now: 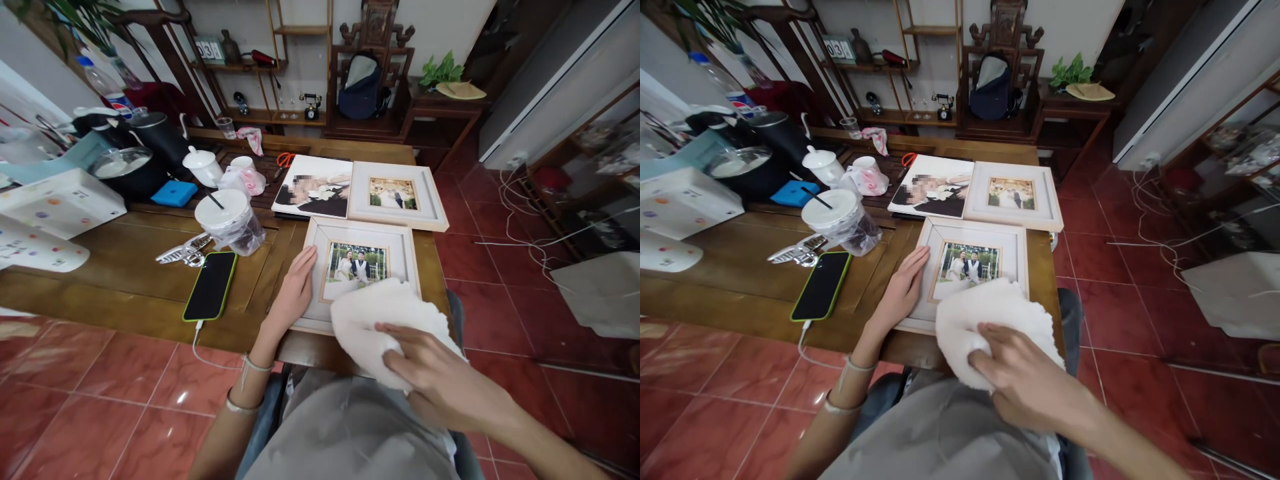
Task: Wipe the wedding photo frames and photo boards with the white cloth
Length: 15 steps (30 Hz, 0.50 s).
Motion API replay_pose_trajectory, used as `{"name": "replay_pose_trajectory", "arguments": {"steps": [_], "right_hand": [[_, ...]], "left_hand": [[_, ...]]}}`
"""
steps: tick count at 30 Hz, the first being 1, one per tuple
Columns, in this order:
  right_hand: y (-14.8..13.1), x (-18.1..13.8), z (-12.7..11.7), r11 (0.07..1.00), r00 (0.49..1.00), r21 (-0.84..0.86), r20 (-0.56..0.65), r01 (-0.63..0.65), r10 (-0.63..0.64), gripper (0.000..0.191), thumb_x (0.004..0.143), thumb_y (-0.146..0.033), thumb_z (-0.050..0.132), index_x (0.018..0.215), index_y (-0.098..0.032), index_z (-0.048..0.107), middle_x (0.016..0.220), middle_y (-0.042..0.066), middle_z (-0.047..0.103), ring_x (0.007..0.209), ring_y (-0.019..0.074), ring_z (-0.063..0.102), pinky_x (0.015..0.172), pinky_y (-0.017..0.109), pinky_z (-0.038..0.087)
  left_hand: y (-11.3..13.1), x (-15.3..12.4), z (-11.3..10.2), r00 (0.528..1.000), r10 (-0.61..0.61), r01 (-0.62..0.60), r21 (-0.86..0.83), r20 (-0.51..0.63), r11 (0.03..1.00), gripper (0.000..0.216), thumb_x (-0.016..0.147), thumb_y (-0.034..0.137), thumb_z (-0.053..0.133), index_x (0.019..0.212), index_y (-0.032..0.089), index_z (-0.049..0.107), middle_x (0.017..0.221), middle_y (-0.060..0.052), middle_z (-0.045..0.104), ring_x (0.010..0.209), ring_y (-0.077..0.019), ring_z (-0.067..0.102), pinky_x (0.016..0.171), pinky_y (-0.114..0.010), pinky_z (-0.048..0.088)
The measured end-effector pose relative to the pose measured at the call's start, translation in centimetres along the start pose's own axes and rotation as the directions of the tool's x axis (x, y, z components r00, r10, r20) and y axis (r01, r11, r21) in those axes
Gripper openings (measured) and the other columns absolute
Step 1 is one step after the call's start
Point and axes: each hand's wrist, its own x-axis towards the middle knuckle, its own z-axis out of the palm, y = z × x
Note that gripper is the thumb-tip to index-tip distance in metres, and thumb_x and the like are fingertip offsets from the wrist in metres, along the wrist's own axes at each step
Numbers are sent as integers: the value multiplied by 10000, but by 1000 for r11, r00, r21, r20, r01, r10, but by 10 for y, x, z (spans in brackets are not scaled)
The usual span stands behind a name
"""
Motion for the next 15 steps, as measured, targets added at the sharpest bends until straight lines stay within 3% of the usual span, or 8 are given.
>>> {"name": "replay_pose_trajectory", "arguments": {"steps": [2, 4, 7, 8, 9, 10, 12, 15], "right_hand": [[10, 3, -12, 972, 995, 220, -43, -82, 93, 219, 728, -135, 532, 903, -229, 623, 811, 39, 710, 793, 235, 700, 654, 302, 600], [26, 15, -26, 927, 949, 338, -204, -162, 240, 52, 788, -245, 617, 825, -217, 596, 677, -8, 663, 568, 186, 642, 516, 286, 560], [53, 44, -41, 941, 715, 147, -617, -306, 329, 162, 810, -353, 660, 820, -207, 590, 740, 44, 689, 651, 238, 669, 609, 377, 583], [60, 57, -42, 933, 657, 62, -694, -354, 296, 130, 828, -330, 636, 822, -206, 599, 806, 76, 709, 752, 271, 688, 693, 420, 586], [66, 71, -42, 928, 653, -13, -715, -371, 251, 86, 849, -282, 598, 817, -204, 609, 899, 107, 724, 885, 300, 689, 789, 458, 572], [71, 86, -40, 932, 684, -66, -698, -356, 211, 86, 857, -227, 562, 792, -203, 612, 1009, 126, 723, 1029, 317, 658, 874, 479, 543], [74, 115, -32, 944, 829, -217, -552, -250, 93, 169, 877, -125, 484, 808, -188, 624, 1351, 116, 590, 1350, 314, 427, 1015, 493, 448], [71, 152, -12, 913, 965, -406, -252, -40, -69, 398, 897, 11, 256, 1037, -134, 600, 1486, 87, 455, 1464, 228, 172, 1084, 477, 336]], "left_hand": [[0, 0, 0, 1000, -2, 2, -1, -3, 1000, 473, 973, 141, 322, 1425, 203, 445, 1490, -124, 445, 1428, -226, 341, 1188, -514, 279], [0, 0, 0, 1000, -3, 3, 0, -4, 1000, 469, 971, 142, 324, 1420, 190, 453, 1488, -133, 445, 1426, -231, 344, 1187, -515, 281], [-1, 1, 1, 1000, 2, -2, -2, -6, 1000, 469, 971, 140, 326, 1420, 191, 453, 1484, -134, 450, 1426, -232, 343, 1184, -520, 282], [-1, 1, 1, 1000, 8, -8, -2, -7, 1000, 470, 971, 139, 327, 1421, 193, 450, 1483, -132, 452, 1426, -231, 343, 1183, -521, 283], [-2, 1, 1, 1000, 13, -13, -3, -8, 1000, 470, 971, 138, 328, 1423, 195, 447, 1482, -130, 453, 1427, -229, 342, 1183, -521, 284], [-2, 1, 2, 1000, 18, -18, -3, -11, 1000, 470, 971, 137, 329, 1423, 194, 446, 1481, -129, 455, 1426, -226, 343, 1183, -518, 285], [-4, 1, 2, 1000, 23, -23, -1, -17, 1000, 467, 971, 139, 333, 1419, 190, 450, 1478, -130, 457, 1425, -223, 347, 1184, -508, 287], [-6, 0, 4, 999, 24, -24, 11, -30, 1000, 460, 970, 144, 338, 1413, 170, 460, 1476, -143, 456, 1422, -230, 354, 1183, -497, 290]]}}
